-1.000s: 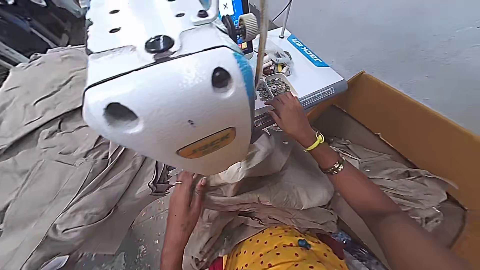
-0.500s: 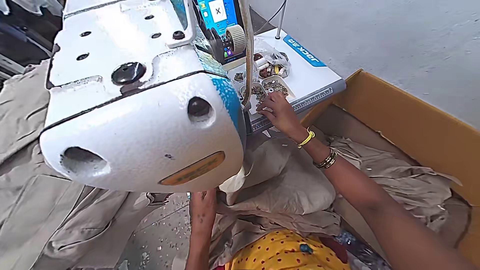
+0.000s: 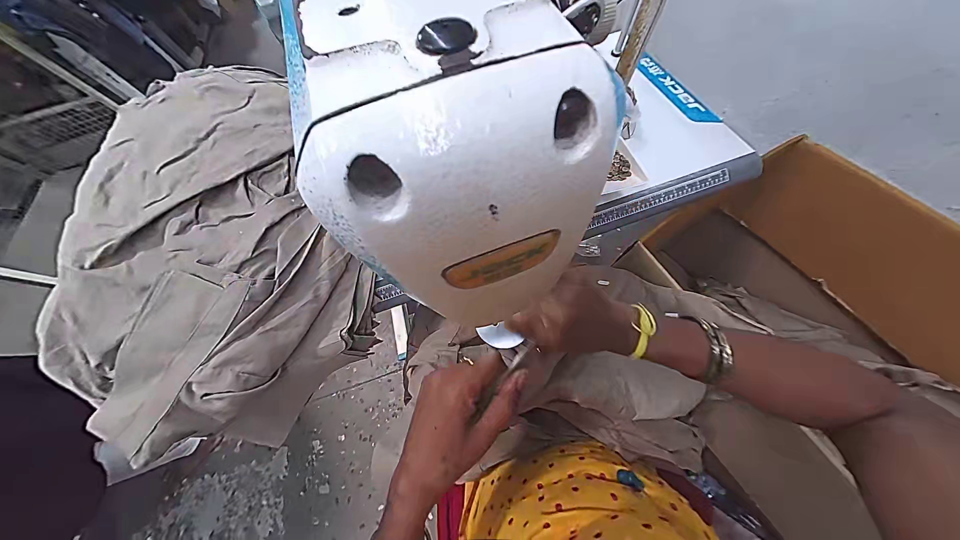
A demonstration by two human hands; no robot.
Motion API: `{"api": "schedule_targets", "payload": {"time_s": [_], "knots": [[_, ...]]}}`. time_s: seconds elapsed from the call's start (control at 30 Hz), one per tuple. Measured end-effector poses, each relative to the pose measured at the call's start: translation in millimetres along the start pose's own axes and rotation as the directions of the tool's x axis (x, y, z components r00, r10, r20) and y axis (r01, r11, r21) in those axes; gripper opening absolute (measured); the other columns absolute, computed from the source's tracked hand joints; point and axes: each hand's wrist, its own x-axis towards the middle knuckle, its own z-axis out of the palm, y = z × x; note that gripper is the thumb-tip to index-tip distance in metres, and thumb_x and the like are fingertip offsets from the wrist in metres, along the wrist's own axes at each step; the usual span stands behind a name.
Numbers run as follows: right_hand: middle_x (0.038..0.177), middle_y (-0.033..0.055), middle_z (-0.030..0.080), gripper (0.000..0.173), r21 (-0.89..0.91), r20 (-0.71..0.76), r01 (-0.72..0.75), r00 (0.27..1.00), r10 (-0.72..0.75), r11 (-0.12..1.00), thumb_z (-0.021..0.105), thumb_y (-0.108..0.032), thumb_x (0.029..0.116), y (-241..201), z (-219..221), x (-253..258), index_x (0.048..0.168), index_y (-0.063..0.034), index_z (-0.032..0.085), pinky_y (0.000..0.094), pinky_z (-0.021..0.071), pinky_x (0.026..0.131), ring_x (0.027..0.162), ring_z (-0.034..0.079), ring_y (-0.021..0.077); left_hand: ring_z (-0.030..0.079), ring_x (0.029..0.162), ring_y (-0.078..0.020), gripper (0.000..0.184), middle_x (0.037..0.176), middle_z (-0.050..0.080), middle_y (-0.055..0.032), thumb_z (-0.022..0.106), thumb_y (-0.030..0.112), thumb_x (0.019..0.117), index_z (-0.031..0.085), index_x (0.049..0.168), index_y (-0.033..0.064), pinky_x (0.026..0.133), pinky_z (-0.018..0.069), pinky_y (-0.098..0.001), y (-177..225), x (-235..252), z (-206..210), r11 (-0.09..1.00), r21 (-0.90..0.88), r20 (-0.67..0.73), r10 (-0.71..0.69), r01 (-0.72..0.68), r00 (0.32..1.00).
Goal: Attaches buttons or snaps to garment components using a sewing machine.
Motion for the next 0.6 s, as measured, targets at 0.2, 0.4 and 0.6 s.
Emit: {"api": "schedule_targets", "payload": {"time_s": [0.2, 0.4, 0.6], "knots": [[0.086, 0.0063, 0.069, 0.031, 0.646, 0.308, -0.369, 0.927, 0.215, 0.668, 0.054, -0.032, 0.1067, -9.5, -9.2, -6.8, 0.099, -0.0030, 0.062, 0.0284, 0.0517, 0.081, 0.085, 0.066, 0.0125, 0.063, 0.078, 0.0094, 0.029, 0.086, 0.073, 0.0056, 0.058, 0.035, 0.1034, 0.073, 0.102, 0.0102, 0.072, 0.0520, -0.0096, -0.7, -17.9, -14.5, 0.992, -0.125, -0.173, -0.016, -0.006, 0.985], [0.068, -0.0058, 0.052, 0.027, 0.387, 0.527, -0.818, 0.575, 0.626, 0.426, 0.074, -0.033, 0.0911, -2.3, -4.1, -1.0, 0.094, -0.0091, 0.062, 0.0252, 0.0422, 0.061, 0.062, 0.050, 0.0038, 0.061, 0.066, 0.0093, 0.021, 0.077, 0.067, 0.0127, 0.061, 0.026, 0.0985, 0.071, 0.094, 0.0080, 0.061, 0.0508, -0.0093, -51.7, -46.8, -54.0, 0.899, -0.169, -0.387, -0.437, 0.403, 0.812], [0.073, -0.0071, 0.055, 0.022, 0.571, 0.608, -0.742, 0.670, 0.427, 0.350, 0.074, -0.013, 0.0891, 20.0, -9.0, -8.1, 0.102, -0.0040, 0.058, 0.0133, 0.0454, 0.064, 0.067, 0.053, -0.0047, 0.061, 0.065, 0.0082, 0.019, 0.076, 0.067, 0.0125, 0.060, 0.022, 0.0997, 0.071, 0.095, 0.0077, 0.060, 0.0514, -0.0100, -54.8, -48.7, -47.2, 0.880, -0.223, -0.426, -0.474, 0.418, 0.771]]}}
